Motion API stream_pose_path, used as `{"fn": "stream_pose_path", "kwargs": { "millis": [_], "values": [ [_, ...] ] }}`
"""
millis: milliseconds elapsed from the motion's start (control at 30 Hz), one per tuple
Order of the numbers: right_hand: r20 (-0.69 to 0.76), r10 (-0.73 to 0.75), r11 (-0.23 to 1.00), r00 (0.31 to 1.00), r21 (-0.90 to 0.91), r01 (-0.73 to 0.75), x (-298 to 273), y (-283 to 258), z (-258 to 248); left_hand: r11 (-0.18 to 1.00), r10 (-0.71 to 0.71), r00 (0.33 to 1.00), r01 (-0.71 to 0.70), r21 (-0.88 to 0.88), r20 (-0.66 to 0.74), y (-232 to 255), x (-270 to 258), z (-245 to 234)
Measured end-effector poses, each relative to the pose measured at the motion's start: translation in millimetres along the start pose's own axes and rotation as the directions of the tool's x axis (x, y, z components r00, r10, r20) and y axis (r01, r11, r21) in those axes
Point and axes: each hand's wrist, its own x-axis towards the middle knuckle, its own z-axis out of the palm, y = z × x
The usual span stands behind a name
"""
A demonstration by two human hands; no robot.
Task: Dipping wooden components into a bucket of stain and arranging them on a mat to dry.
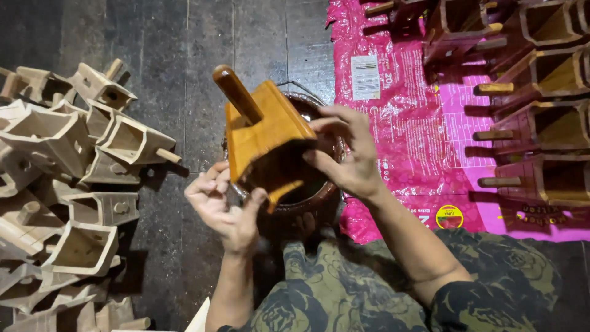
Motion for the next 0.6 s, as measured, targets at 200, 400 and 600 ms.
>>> {"fn": "stream_pose_path", "kwargs": {
  "millis": [200,400,600],
  "values": [
    [-0.018,-0.051,0.98,0.999,-0.192,0.046,-17.4,57.6,12.5,0.946,-0.319,0.943,0.323,-0.032,0.096,-6.2,3.4,2.8],
    [0.043,0.429,0.894,0.902,0.119,-0.431,-18.0,35.0,-26.3,0.975,-0.183,0.969,0.157,0.159,0.164,7.3,37.7,26.5],
    [-0.24,0.693,0.696,0.68,0.47,-0.543,3.1,-3.0,-99.3,0.947,-0.303,0.802,0.196,0.252,0.515,29.1,77.9,99.5]
  ]
}}
